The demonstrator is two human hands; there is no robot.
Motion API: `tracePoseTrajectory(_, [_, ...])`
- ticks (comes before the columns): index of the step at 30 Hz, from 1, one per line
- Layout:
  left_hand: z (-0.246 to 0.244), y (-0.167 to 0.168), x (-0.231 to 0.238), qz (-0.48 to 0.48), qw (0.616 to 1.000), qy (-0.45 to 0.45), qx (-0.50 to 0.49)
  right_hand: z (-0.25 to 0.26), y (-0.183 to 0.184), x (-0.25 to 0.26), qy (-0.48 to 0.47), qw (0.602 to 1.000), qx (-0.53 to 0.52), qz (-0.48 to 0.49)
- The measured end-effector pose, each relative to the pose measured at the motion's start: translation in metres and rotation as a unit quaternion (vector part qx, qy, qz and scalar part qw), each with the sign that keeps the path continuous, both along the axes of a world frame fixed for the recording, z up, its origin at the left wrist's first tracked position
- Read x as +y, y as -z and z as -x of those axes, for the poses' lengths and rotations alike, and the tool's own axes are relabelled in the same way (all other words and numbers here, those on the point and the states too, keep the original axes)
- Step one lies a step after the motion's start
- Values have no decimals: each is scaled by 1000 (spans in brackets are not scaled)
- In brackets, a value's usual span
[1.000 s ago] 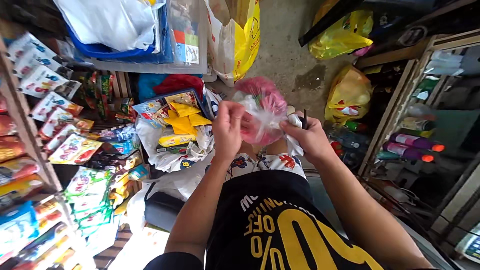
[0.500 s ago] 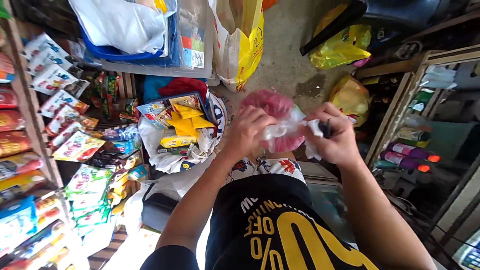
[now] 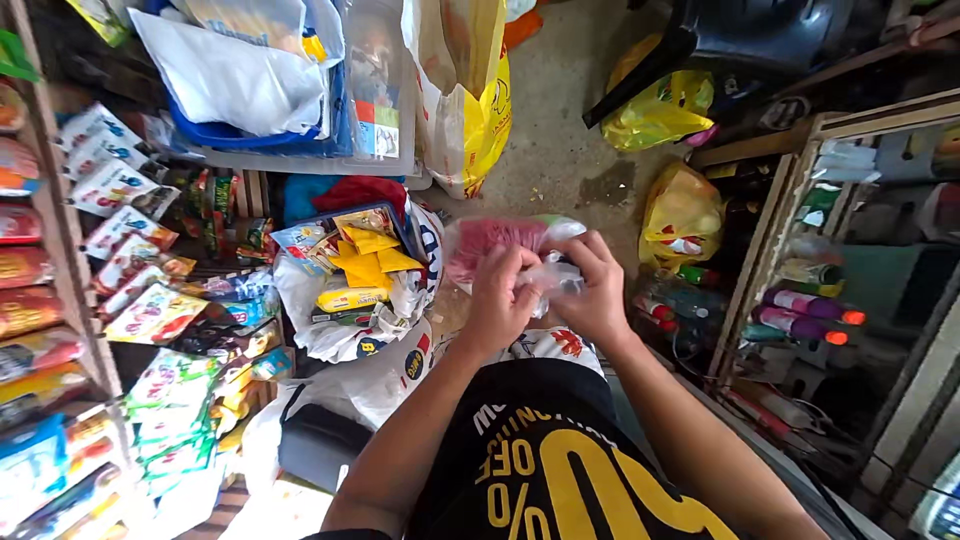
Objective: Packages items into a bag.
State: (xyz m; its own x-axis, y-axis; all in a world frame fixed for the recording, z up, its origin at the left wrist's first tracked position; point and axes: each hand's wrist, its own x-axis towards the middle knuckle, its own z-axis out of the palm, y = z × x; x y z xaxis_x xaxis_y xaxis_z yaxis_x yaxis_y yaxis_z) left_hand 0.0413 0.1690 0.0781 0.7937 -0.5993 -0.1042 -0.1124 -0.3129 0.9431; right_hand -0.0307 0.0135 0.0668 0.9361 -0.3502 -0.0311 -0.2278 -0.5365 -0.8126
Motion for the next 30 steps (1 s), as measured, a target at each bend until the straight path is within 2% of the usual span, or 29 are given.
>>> tracePoseTrajectory(3, [7,-1,3,-40,996,-25,-81,-1,9,4,12,998,-21,66])
tracePoseTrajectory(6, [-2,2,28,-47,986,-96,-129,4,13,-15,65,988,-72,118])
tracePoseTrajectory(9, [-10,3,47,-52,977,-95,-186,4,3,-34,107,986,-65,110])
tracePoseTrajectory(11, [-11,-1,47,-131,965,-78,-213,4,-5,-38,117,991,-46,46])
tracePoseTrajectory(13, [-13,-4,46,-218,956,-66,-186,9,-8,-42,53,994,-36,-93])
tracePoseTrajectory(14, [-15,-3,46,-247,953,-63,-165,12,-7,-46,-20,987,-35,-156])
tracePoseTrajectory(16, [-18,1,48,-279,949,-64,-133,14,-2,-49,-177,966,-14,-190])
tracePoseTrajectory(18, [-20,4,50,-302,946,-62,-99,15,-4,-47,-258,963,38,-65])
tracePoseTrajectory(20, [-22,4,52,-301,950,-61,-64,15,-7,-41,-217,971,78,58])
tracePoseTrajectory(21, [-23,5,53,-296,952,-61,-54,14,-6,-38,-155,982,80,73])
tracePoseTrajectory(22, [-23,5,54,-287,955,-63,-47,13,-4,-36,-77,993,80,48])
tracePoseTrajectory(23, [-22,5,56,-277,958,-67,-41,11,-3,-35,7,996,84,-35])
tracePoseTrajectory(24, [-20,6,58,-269,960,-71,-37,8,-3,-35,91,976,95,-174])
tracePoseTrajectory(25, [-18,8,61,-263,961,-72,-35,5,-3,-35,162,923,98,-336])
tracePoseTrajectory(26, [-16,9,64,-259,963,-71,-33,5,-2,-38,192,857,106,-466])
tracePoseTrajectory(27, [-14,12,66,-251,965,-71,-33,6,0,-40,195,804,107,-551])
tracePoseTrajectory(28, [-12,14,68,-239,968,-71,-31,6,1,-41,191,772,98,-599])
tracePoseTrajectory(30, [-8,17,71,-215,973,-78,-17,4,0,-38,199,751,66,-626])
